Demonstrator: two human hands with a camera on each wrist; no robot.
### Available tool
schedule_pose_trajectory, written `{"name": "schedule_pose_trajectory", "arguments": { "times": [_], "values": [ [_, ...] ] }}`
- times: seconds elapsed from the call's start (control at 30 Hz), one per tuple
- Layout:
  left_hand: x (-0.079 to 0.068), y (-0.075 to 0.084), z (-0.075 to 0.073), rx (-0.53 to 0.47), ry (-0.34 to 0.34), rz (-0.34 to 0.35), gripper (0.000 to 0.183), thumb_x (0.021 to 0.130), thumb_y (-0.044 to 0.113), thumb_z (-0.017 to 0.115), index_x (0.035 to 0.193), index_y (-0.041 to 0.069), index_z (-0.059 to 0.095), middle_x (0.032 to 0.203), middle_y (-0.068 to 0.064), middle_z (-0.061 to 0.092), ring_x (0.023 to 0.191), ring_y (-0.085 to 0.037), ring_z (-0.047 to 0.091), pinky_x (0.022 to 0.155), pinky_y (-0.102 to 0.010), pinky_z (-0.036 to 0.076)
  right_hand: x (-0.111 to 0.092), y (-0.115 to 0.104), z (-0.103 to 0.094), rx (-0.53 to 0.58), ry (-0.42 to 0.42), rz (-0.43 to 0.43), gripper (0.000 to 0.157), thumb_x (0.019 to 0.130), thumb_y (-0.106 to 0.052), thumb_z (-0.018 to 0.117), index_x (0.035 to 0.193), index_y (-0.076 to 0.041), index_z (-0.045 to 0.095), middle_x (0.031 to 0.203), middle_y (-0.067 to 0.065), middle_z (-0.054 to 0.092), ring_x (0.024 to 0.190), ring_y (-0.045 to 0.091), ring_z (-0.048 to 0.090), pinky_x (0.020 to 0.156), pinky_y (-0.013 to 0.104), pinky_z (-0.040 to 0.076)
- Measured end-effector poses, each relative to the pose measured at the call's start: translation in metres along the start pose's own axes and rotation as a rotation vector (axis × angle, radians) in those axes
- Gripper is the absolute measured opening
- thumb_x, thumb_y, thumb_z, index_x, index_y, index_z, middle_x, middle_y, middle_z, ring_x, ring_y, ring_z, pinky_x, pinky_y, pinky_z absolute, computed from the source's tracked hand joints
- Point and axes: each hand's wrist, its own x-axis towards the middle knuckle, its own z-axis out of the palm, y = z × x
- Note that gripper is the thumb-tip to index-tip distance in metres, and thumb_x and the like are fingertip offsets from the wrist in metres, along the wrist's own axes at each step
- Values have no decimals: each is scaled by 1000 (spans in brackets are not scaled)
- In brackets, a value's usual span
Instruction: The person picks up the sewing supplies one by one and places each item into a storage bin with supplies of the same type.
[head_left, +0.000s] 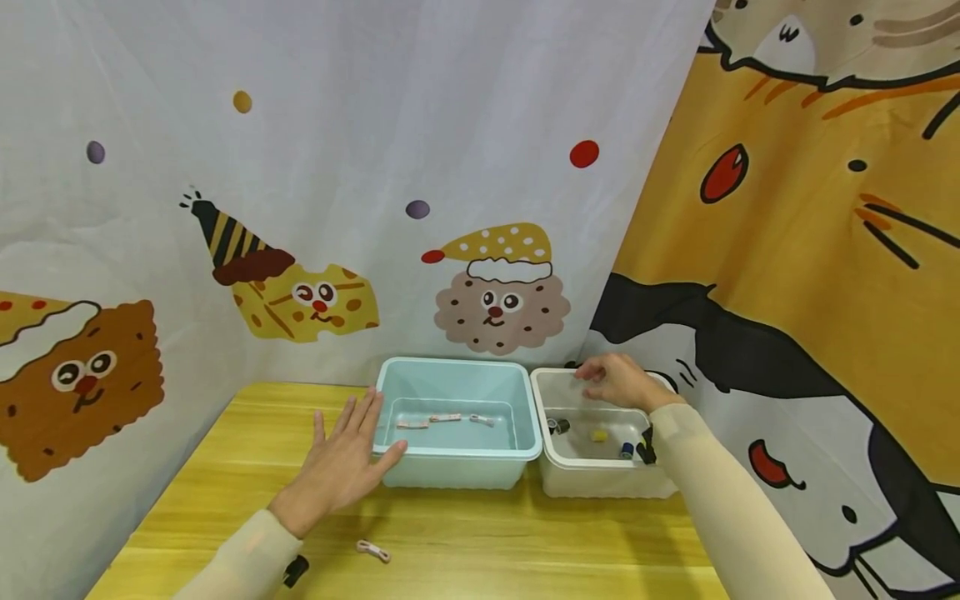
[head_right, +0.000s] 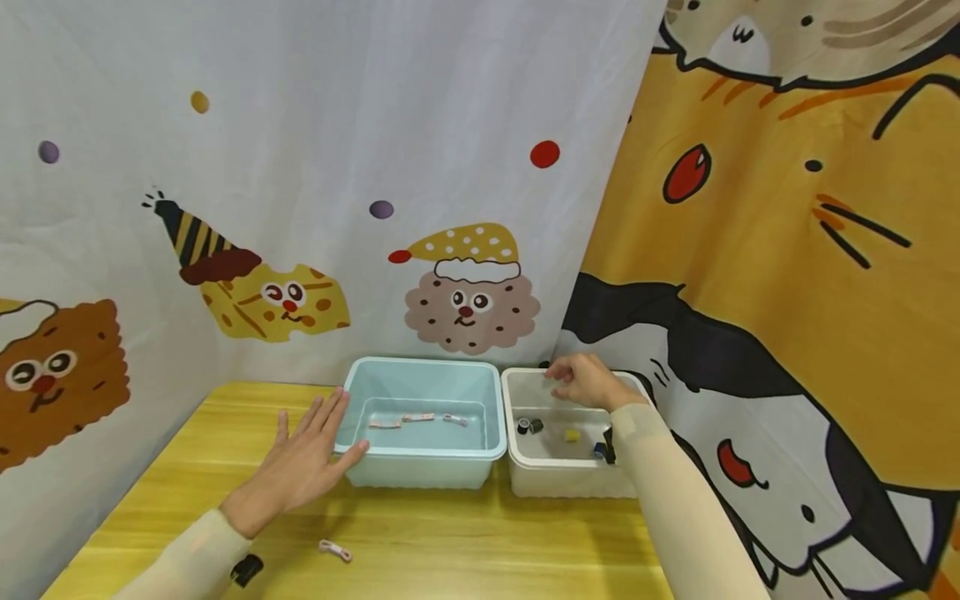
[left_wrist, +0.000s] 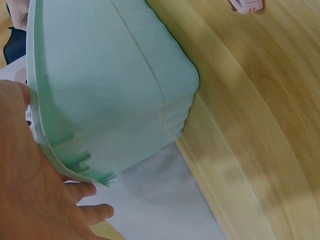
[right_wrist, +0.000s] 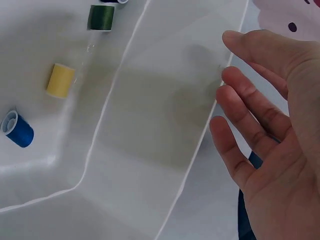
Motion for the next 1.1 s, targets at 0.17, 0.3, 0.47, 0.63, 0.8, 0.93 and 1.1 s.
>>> {"name": "schedule_pose_trajectory", "arguments": {
  "times": [0.17, 0.3, 0.47, 0.63, 0.8, 0.93, 1.1],
  "values": [
    [0, -1, -1, 0, -4, 0, 104, 117, 78, 45, 187, 6, 18, 197, -14, 16, 180, -53, 23, 134, -95, 4, -5, -7, 1, 15, 24, -20, 28, 101, -12, 90, 129, -7, 87, 127, 16, 87, 115, 36, 81, 103, 56, 67],
    [0, 0, 0, 8, 1, 5, 104, 117, 79, 43, 187, 6, 19, 197, -14, 15, 180, -52, 23, 134, -95, 5, -12, -13, 2, 30, 48, -40, 28, 101, -10, 90, 128, -6, 87, 128, 17, 87, 112, 35, 81, 102, 56, 68],
    [0, 1, 0, 16, -3, 15, 104, 117, 79, 41, 187, 6, 18, 197, -15, 14, 180, -53, 23, 134, -95, 6, -23, -20, 4, 45, 90, -77, 27, 101, -8, 90, 127, -3, 87, 126, 18, 88, 112, 37, 81, 103, 64, 67],
    [1, 0, -1, 21, -6, 9, 104, 117, 78, 42, 188, 7, 15, 197, -14, 14, 180, -53, 23, 134, -95, 5, -29, -27, 8, 43, 109, -102, 23, 102, -9, 90, 126, -8, 87, 125, 13, 88, 116, 42, 80, 103, 63, 66],
    [2, -1, -2, 3, -2, 8, 105, 117, 80, 42, 188, 6, 16, 198, -14, 13, 180, -53, 22, 133, -95, 2, -35, -38, 7, 41, 139, -116, 22, 103, -11, 90, 125, -13, 87, 125, 10, 87, 116, 40, 80, 104, 64, 66],
    [2, -1, -3, -1, -10, 3, 106, 117, 80, 42, 188, 7, 15, 198, -14, 12, 180, -53, 21, 133, -95, 2, -43, -46, 9, 26, 169, -124, 22, 105, -13, 89, 127, -15, 87, 126, 8, 87, 114, 32, 79, 102, 59, 67],
    [0, -1, -3, 1, -22, 4, 106, 117, 80, 43, 188, 7, 14, 198, -14, 11, 180, -53, 21, 133, -96, 3, -53, -56, 16, 35, 210, -155, 22, 105, -12, 88, 127, -15, 87, 125, 8, 87, 112, 33, 81, 99, 60, 68]
  ]
}}
